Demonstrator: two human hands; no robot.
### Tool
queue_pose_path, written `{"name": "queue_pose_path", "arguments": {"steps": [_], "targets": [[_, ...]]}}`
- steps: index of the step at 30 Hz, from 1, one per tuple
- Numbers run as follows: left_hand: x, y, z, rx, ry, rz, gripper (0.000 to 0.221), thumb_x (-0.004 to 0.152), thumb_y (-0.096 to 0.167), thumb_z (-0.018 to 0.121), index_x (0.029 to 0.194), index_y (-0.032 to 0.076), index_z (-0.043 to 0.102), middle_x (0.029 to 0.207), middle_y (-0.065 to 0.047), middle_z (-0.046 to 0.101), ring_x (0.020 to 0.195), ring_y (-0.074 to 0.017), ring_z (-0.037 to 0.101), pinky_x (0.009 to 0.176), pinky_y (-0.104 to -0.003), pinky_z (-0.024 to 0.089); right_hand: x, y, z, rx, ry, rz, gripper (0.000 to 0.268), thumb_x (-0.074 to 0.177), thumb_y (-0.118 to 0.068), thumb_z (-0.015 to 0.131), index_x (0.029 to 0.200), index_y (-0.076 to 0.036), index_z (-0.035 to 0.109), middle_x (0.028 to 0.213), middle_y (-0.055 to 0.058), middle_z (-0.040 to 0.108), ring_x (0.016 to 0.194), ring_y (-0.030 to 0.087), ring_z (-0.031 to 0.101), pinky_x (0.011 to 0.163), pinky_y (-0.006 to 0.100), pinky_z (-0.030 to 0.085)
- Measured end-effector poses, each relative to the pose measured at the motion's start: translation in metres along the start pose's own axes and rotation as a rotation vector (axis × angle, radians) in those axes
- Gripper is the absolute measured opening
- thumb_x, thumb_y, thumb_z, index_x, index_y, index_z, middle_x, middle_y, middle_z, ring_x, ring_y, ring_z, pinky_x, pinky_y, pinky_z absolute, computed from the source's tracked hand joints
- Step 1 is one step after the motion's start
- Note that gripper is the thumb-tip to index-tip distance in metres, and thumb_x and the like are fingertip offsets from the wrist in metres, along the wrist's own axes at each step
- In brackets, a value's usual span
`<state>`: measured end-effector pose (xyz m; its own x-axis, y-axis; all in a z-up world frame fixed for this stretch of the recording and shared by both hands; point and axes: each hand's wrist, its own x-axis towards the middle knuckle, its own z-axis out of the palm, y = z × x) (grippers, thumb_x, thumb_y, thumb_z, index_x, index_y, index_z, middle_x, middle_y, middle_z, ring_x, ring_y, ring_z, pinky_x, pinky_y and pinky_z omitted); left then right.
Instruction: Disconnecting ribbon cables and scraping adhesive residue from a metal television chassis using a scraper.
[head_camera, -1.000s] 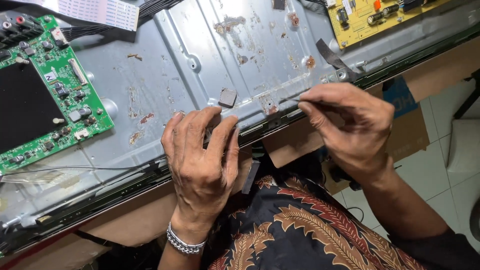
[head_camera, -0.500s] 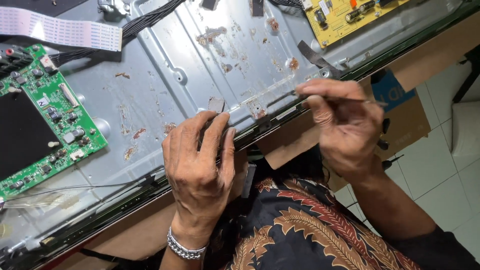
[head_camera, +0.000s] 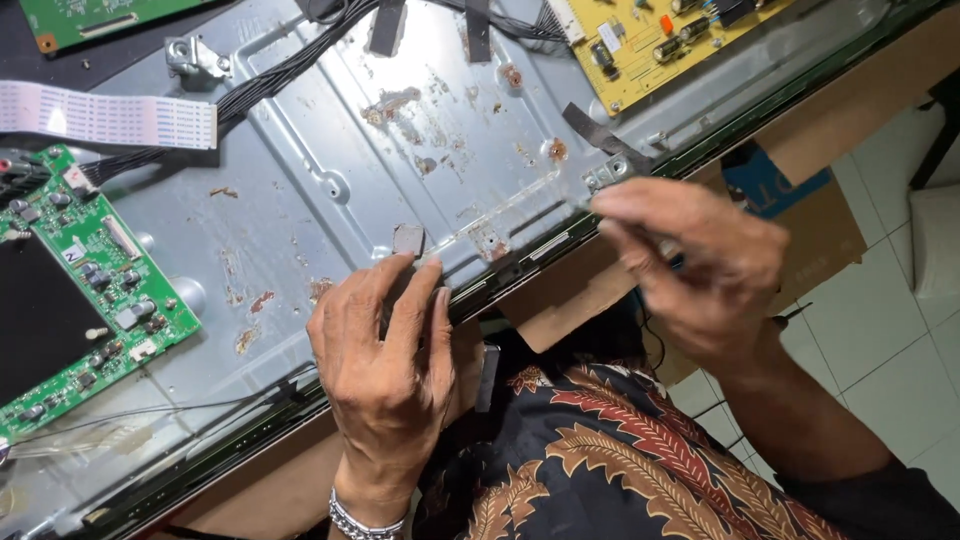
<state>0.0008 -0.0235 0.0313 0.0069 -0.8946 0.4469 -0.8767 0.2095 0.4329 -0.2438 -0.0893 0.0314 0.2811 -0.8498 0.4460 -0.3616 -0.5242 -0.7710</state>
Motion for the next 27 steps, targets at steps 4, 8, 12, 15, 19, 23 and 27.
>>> {"name": "queue_pose_path", "arguments": {"steps": [4, 8, 12, 15, 19, 23, 27], "targets": [[-0.003, 0.008, -0.002, -0.066, 0.048, 0.015, 0.015, 0.099, 0.011, 0.075, 0.112, 0.003, 0.074, 0.11, -0.014, 0.07, 0.098, -0.0305, 0.066, 0.095, -0.046, 0.05, -0.019, -0.014, 0.029, -0.099, -0.124, -0.189, 0.017, 0.098, 0.002, 0.069, 0.114, 0.006, 0.07, 0.113, 0.027, 0.074, 0.104, 0.034, 0.08, 0.093, 0.034, 0.069], [-0.014, 0.012, 0.004, -0.036, 0.122, 0.006, 0.024, 0.093, 0.015, 0.087, 0.112, 0.002, 0.076, 0.109, -0.016, 0.072, 0.099, -0.025, 0.07, 0.11, -0.044, 0.042, -0.035, -0.008, 0.04, -0.102, -0.084, -0.206, 0.022, 0.092, -0.002, 0.079, 0.113, 0.001, 0.072, 0.115, 0.023, 0.075, 0.102, 0.028, 0.08, 0.095, 0.031, 0.068], [-0.01, 0.005, -0.001, -0.044, 0.105, -0.059, 0.02, 0.096, 0.013, 0.083, 0.112, 0.005, 0.076, 0.116, -0.013, 0.069, 0.108, -0.0306, 0.069, 0.116, -0.053, 0.041, 0.0, -0.01, 0.026, 0.031, -0.033, 0.08, 0.013, 0.101, -0.001, 0.065, 0.113, 0.004, 0.063, 0.111, 0.02, 0.072, 0.104, 0.028, 0.077, 0.099, 0.031, 0.066], [-0.002, 0.004, -0.002, -0.022, 0.116, -0.034, 0.013, 0.099, 0.012, 0.078, 0.11, 0.005, 0.076, 0.111, -0.013, 0.07, 0.101, -0.0307, 0.067, 0.103, -0.049, 0.048, 0.05, -0.009, 0.016, -0.03, -0.367, 0.233, 0.008, 0.107, -0.008, 0.057, 0.114, -0.004, 0.059, 0.093, 0.007, 0.07, 0.071, 0.011, 0.07, 0.063, 0.019, 0.061], [-0.004, 0.007, 0.005, -0.028, 0.128, -0.072, 0.012, 0.098, 0.012, 0.079, 0.108, 0.006, 0.077, 0.11, -0.01, 0.069, 0.1, -0.0291, 0.065, 0.099, -0.047, 0.047, 0.12, -0.007, 0.021, -0.124, -0.883, 0.242, 0.012, 0.101, -0.02, 0.064, 0.105, -0.01, 0.07, 0.097, 0.005, 0.076, 0.08, 0.014, 0.075, 0.067, 0.027, 0.059], [-0.019, 0.01, -0.012, -0.013, 0.114, -0.126, 0.018, 0.098, 0.004, 0.082, 0.114, 0.002, 0.075, 0.122, -0.018, 0.064, 0.112, -0.035, 0.063, 0.106, -0.049, 0.049, 0.151, 0.01, 0.039, -0.22, -1.148, 0.258, 0.026, 0.092, -0.038, 0.078, 0.09, -0.014, 0.07, 0.079, -0.002, 0.072, 0.069, 0.011, 0.064, 0.062, 0.03, 0.047], [-0.066, -0.001, -0.011, 0.118, 0.364, -0.154, 0.015, 0.102, 0.015, 0.073, 0.113, 0.007, 0.076, 0.12, -0.017, 0.067, 0.11, -0.0303, 0.063, 0.096, -0.043, 0.059, 0.16, 0.007, 0.049, 0.014, -1.254, 0.153, 0.011, 0.094, -0.022, 0.073, 0.095, -0.011, 0.072, 0.091, 0.001, 0.08, 0.084, 0.011, 0.077, 0.075, 0.026, 0.061]]}}
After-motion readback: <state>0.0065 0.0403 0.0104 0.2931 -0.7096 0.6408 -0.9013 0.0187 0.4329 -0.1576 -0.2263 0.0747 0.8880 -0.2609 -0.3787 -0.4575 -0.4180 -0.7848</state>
